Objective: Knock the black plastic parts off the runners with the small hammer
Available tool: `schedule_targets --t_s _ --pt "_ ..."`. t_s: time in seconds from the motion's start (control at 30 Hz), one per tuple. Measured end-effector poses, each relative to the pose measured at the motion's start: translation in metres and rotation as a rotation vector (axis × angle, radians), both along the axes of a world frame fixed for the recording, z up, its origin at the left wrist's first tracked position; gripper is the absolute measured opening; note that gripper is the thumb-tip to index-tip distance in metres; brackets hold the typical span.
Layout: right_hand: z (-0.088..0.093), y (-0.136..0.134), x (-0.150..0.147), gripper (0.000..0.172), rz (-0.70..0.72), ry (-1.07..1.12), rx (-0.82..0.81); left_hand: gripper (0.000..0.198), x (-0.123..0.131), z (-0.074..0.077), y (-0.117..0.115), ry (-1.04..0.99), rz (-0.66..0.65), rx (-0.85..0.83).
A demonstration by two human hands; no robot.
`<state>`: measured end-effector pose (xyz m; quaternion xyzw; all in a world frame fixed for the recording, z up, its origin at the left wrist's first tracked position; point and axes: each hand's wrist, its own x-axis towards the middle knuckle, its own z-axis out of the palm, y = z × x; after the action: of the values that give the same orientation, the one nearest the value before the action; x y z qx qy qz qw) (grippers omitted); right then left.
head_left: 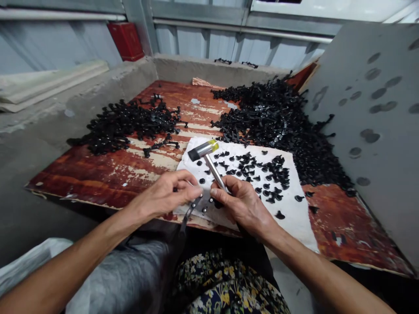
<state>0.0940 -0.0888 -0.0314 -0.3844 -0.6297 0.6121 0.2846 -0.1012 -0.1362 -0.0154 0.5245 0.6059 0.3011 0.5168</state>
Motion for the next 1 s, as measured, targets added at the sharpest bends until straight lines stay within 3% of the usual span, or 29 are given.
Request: schedule_targets --t_s 0.1,0.2,0.33,0.53,0.8,1.0 --pt "0.001 0.0 -0.002 0.021 -0.088 0.009 -0.027 0.051 0.005 -0.003 -0.011 -0.288 0.248 -0.138" --pt "0.001 -0.002 -0.008 0.022 -0.078 0.029 -0.052 0.056 0.018 -0.005 -0.014 -0.484 0.326 -0.214" --pt "0.0 -0.008 -0.009 0.021 -0.058 0.048 -0.057 0.044 0.022 -0.006 -0.005 -0.467 0.394 -0.172" --pt "-0.008 -0.022 0.012 0.027 -0.254 0.141 -0.153 0.025 0.004 -0.007 0.017 -0.412 0.519 -0.223" --pt "-0.029 -0.037 0.024 0.029 -0.292 0.255 -0.281 0.021 0.004 -0.009 0.033 -0.337 0.509 -0.268" --pt "-0.033 -0.036 0.026 0.029 -0.285 0.268 -0.306 0.024 0.005 -0.006 0.036 -0.292 0.498 -0.312"
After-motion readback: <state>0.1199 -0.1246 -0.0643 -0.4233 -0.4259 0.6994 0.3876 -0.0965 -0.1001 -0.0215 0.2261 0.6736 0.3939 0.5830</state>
